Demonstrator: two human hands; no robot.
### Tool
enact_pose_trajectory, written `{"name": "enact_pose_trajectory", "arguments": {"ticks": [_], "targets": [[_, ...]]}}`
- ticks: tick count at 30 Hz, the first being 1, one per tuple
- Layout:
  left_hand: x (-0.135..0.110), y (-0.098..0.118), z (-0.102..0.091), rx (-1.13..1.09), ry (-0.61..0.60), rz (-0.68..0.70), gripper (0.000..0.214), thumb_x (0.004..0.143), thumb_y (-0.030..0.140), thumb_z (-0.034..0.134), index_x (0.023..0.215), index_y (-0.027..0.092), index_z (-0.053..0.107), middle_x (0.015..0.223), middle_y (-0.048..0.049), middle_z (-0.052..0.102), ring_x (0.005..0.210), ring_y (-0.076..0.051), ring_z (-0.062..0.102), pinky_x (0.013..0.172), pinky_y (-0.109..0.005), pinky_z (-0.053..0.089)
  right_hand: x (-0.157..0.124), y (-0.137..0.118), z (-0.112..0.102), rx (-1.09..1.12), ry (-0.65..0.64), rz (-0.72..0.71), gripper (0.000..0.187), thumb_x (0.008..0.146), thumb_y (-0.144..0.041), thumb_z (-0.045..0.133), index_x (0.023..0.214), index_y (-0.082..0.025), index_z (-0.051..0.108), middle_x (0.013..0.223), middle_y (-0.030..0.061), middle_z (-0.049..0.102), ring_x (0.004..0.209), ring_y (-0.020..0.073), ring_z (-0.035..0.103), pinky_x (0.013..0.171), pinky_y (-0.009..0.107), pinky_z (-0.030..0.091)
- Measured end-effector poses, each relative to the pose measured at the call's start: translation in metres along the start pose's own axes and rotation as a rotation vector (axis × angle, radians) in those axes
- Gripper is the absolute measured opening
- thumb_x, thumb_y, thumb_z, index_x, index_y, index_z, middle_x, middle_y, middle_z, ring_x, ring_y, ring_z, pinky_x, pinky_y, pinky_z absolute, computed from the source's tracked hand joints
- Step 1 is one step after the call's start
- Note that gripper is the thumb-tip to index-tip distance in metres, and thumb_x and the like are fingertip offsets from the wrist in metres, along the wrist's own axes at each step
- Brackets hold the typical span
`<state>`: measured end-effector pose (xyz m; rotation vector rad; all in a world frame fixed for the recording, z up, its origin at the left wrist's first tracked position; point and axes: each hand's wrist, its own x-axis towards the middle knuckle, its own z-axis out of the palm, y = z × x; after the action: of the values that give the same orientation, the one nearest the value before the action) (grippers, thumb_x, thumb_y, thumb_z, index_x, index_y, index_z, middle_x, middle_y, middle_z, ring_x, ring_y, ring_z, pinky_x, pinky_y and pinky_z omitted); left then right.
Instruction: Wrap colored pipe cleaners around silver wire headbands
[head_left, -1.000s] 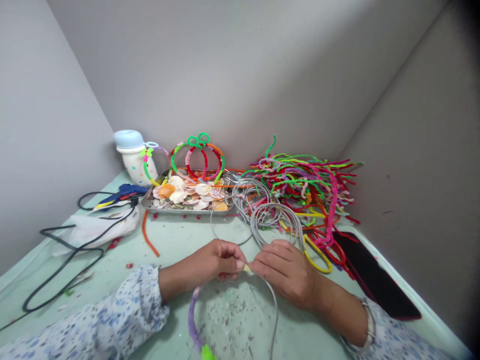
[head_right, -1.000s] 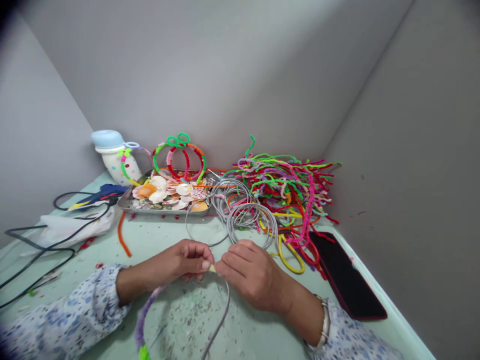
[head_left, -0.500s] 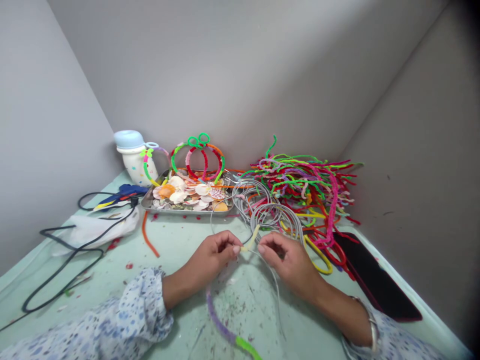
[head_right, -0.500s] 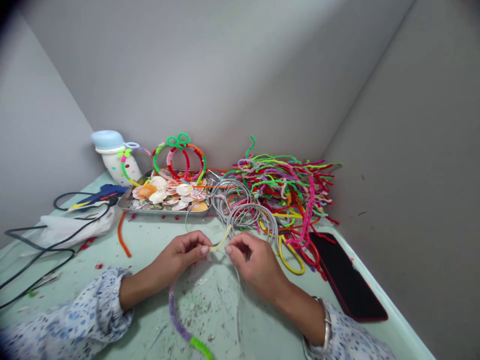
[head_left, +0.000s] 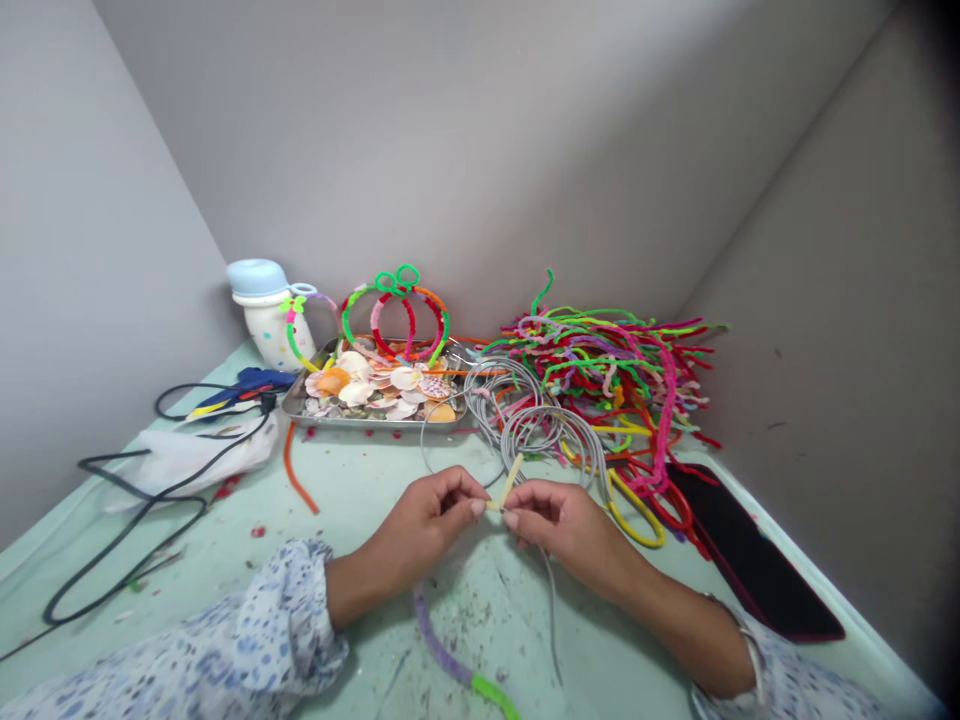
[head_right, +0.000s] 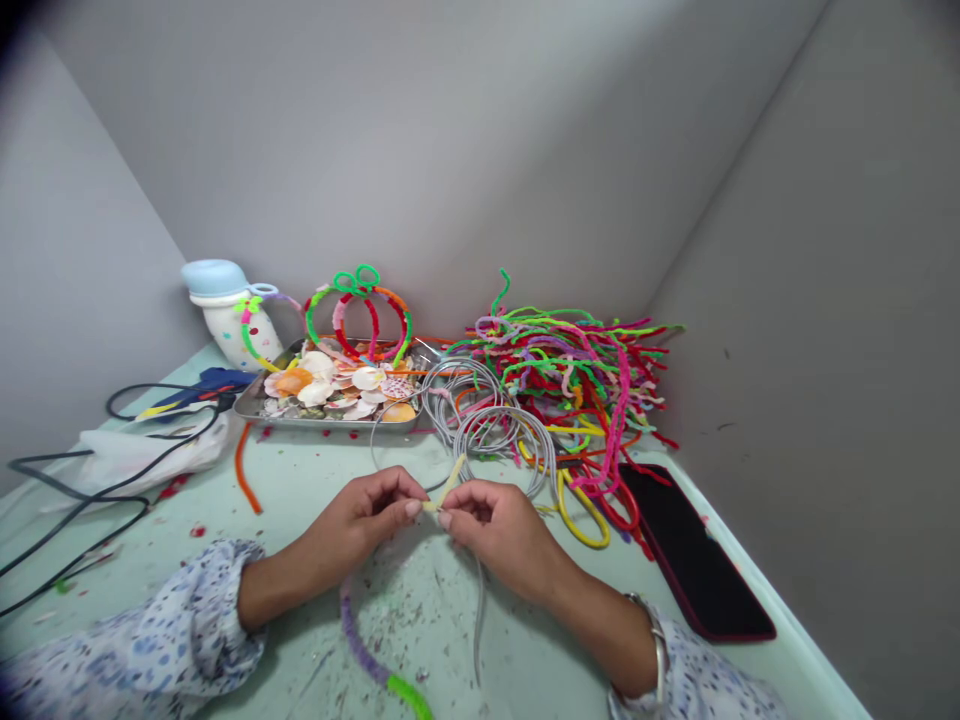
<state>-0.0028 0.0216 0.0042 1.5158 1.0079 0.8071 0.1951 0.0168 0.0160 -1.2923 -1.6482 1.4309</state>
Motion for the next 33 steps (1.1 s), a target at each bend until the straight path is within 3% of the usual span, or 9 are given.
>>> {"name": "enact_pose_trajectory", "arguments": {"ticks": [5,17,33], "targets": [[-0.0002,0.0009,0.0002,-0.003,0.001,-0.008,0.021,0.084,0.034,0.056,0.086,0.013,0.059,0.061,0.005,0.045,0.055,-0.009,0.037,0.05,-0.021,0.028,0.0,-0.0002,0.0003,0.049,-0.02,0.048,0.014,0.078,-0.026,0.061,0.085,-0.015,0.063,0.059,-0.0021,0.058,0.051,0.0094,0.048,0.049,0.022,0.035],[0.0007,-0.0029,-0.0008,0.012,-0.019,-0.013,0.02,0.085,0.033,0.055,0.087,0.013,0.06,0.063,0.0043,0.047,0.055,-0.009,0.037,0.05,-0.021,0.027,-0.0002,0.0031,0.0033,0.013,0.024,-0.034,0.009,0.078,-0.024,0.06,0.079,-0.016,0.062,0.058,-0.003,0.055,0.052,0.0094,0.045,0.051,0.022,0.035],[0.0009,-0.0043,0.0004,-0.011,-0.025,-0.08,0.019,0.083,0.031,0.057,0.084,0.013,0.06,0.059,0.0054,0.045,0.051,-0.007,0.035,0.047,-0.02,0.026,-0.0033,0.009,0.0044,-0.366,0.127,-0.314,0.011,0.08,-0.015,0.054,0.077,-0.018,0.064,0.068,-0.0012,0.059,0.061,0.0118,0.052,0.057,0.022,0.04]]}}
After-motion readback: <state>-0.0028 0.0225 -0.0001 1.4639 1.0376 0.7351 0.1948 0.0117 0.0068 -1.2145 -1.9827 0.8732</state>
